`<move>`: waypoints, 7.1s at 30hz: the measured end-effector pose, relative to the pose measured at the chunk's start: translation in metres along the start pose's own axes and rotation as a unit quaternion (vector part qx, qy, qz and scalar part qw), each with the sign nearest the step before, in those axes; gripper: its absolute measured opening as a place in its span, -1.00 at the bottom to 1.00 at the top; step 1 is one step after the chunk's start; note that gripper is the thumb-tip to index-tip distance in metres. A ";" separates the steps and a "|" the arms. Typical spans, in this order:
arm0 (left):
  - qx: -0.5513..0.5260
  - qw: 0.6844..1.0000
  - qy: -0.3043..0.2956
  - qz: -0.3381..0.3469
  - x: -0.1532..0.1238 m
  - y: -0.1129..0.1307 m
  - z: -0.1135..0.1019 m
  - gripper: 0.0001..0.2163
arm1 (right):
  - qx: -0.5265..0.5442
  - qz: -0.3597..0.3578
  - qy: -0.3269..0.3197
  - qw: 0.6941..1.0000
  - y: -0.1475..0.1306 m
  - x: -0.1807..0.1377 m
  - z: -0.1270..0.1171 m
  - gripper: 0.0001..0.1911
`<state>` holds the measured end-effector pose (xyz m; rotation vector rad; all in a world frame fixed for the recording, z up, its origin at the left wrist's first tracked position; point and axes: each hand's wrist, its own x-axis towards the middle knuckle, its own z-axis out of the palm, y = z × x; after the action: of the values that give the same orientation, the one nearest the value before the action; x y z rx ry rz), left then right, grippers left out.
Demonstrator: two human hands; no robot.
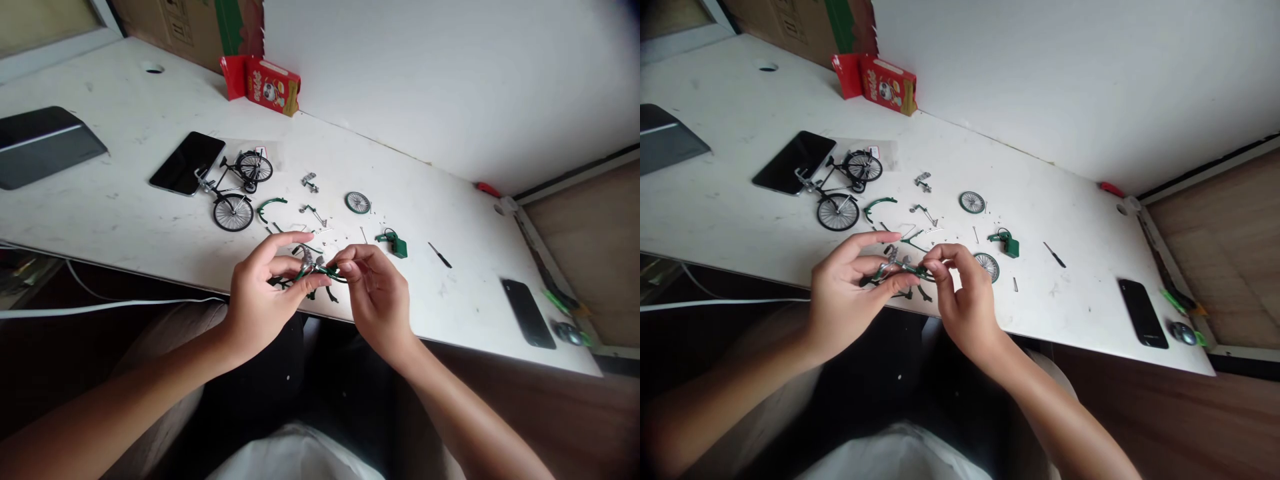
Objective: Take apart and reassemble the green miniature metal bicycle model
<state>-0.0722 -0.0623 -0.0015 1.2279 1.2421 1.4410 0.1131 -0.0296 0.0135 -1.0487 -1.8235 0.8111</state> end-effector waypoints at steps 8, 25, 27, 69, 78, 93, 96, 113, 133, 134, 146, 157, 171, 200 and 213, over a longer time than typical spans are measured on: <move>0.066 0.992 0.036 0.096 -0.005 0.000 0.002 -0.50 | -0.043 -0.005 -0.079 0.996 -0.010 0.004 -0.021 -0.93; 0.021 0.989 0.018 0.147 -0.007 0.000 0.003 -0.47 | -0.064 -0.066 -0.117 0.989 -0.023 0.010 -0.034 -0.85; 0.028 0.986 0.021 0.162 -0.007 0.000 0.003 -0.47 | -0.071 -0.074 -0.115 0.988 -0.023 0.011 -0.035 -0.84; 0.148 0.909 0.030 0.387 -0.008 0.002 -0.005 -0.64 | -0.262 -0.164 -0.181 0.934 -0.056 0.007 -0.040 -0.71; 0.135 0.909 0.047 0.392 -0.008 0.005 -0.007 -0.66 | -0.264 -0.159 -0.138 0.941 -0.058 0.004 -0.034 -0.71; 0.104 0.955 0.043 0.275 -0.023 0.007 -0.009 -0.69 | -0.229 -0.181 -0.151 0.944 -0.063 0.011 -0.052 -0.70; 0.104 0.952 0.037 0.285 -0.024 0.003 -0.009 -0.68 | -0.215 -0.173 -0.151 0.949 -0.063 0.011 -0.052 -0.70; 0.108 0.949 0.047 0.293 -0.024 -0.005 -0.007 -0.62 | -0.244 -0.219 -0.186 0.926 -0.061 0.019 -0.059 -0.73; 0.090 0.948 0.049 0.301 -0.021 -0.012 -0.003 -0.63 | -0.217 -0.225 -0.200 0.929 -0.061 0.024 -0.062 -0.80; 0.091 0.948 0.051 0.300 -0.022 -0.012 -0.003 -0.62 | -0.216 -0.226 -0.198 0.929 -0.061 0.024 -0.062 -0.80; -0.032 0.971 0.045 0.232 -0.004 -0.005 0.012 -0.59 | -0.130 -0.200 -0.182 0.954 -0.036 0.036 -0.071 -0.67; -0.102 0.981 0.006 0.163 0.019 0.001 0.038 -0.51 | -0.148 -0.196 -0.108 0.963 -0.024 0.031 -0.084 -0.74; -0.077 0.993 0.013 0.089 0.016 -0.010 0.043 -0.53 | -0.196 -0.128 -0.073 0.969 -0.003 0.025 -0.116 -0.56; -0.111 0.991 -0.030 0.071 0.017 -0.028 0.032 -0.52 | 0.027 -0.030 0.167 0.985 0.035 0.040 -0.131 -0.74; -0.082 0.993 -0.003 0.088 0.013 -0.023 0.030 -0.55 | 0.003 -0.081 -0.001 0.997 -0.030 0.041 -0.053 -0.84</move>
<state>-0.0443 -0.0412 -0.0219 1.2519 1.0087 1.6326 0.1397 0.0002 0.0753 -0.8822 -1.8791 0.7201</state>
